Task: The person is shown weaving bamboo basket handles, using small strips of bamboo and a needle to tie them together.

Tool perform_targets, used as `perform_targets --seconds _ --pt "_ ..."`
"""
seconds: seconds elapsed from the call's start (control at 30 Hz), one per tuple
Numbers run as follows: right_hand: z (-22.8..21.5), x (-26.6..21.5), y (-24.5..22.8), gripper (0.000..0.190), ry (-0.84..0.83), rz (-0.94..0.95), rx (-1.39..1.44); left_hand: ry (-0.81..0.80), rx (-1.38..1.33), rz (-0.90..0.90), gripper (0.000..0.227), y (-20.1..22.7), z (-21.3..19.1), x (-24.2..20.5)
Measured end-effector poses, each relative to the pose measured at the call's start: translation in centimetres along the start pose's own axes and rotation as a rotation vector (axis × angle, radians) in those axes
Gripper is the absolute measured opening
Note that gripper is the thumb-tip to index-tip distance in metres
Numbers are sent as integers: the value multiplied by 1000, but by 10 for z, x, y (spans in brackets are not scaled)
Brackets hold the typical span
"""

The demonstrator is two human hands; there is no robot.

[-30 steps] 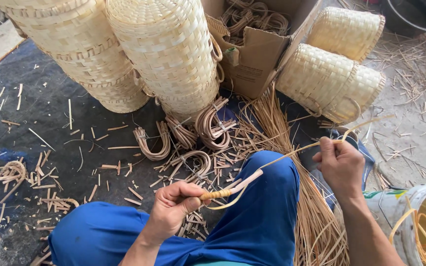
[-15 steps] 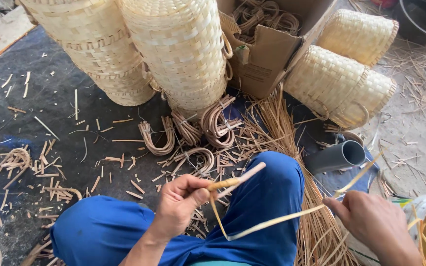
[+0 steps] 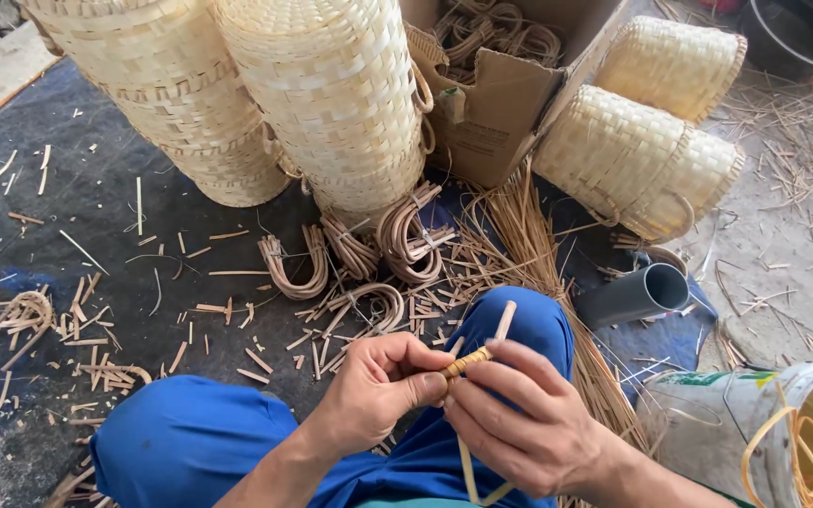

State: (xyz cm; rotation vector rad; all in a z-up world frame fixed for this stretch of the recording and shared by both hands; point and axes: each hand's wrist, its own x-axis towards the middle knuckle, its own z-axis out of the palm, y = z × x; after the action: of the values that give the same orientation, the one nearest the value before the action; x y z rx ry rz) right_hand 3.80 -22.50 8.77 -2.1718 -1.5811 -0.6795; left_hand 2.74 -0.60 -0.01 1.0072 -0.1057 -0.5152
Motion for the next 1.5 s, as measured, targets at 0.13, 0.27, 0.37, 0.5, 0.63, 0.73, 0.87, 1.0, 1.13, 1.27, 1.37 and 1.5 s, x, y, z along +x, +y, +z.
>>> perform_targets --seconds 0.13,0.27,0.37,0.5,0.63,0.73,0.87,1.0,1.13,1.27,1.37,1.5 --pt "1 -1 2 25 5 13 57 27 -36 -73 18 8 5 0" --pt "-2 3 2 22 28 25 82 46 5 -70 17 2 4 1" --pt "-6 2 10 21 0 19 190 -18 171 -44 17 -3 6 -1" --pt "-2 2 27 30 -67 141 322 -70 211 -36 15 -1 9 -7" --pt "13 -3 36 12 -103 511 642 0 482 257 10 13 22 -12" --pt "27 -8 41 19 -220 773 865 34 597 423 14 7 23 -14" --pt "30 0 46 18 -338 1114 1348 76 578 436 25 -4 18 -20" --pt "33 6 53 23 -456 1223 1273 56 712 585 24 1 22 -16" --pt "25 6 55 20 -456 1153 976 115 833 673 20 6 26 -12" --pt "1 -12 43 23 20 916 529 215 884 695 17 20 22 -10" --pt "-9 -46 23 36 -76 799 376 266 553 436 14 0 -4 -13" --pt "7 -74 9 44 -401 1028 358 272 387 364 14 -14 -19 -14"
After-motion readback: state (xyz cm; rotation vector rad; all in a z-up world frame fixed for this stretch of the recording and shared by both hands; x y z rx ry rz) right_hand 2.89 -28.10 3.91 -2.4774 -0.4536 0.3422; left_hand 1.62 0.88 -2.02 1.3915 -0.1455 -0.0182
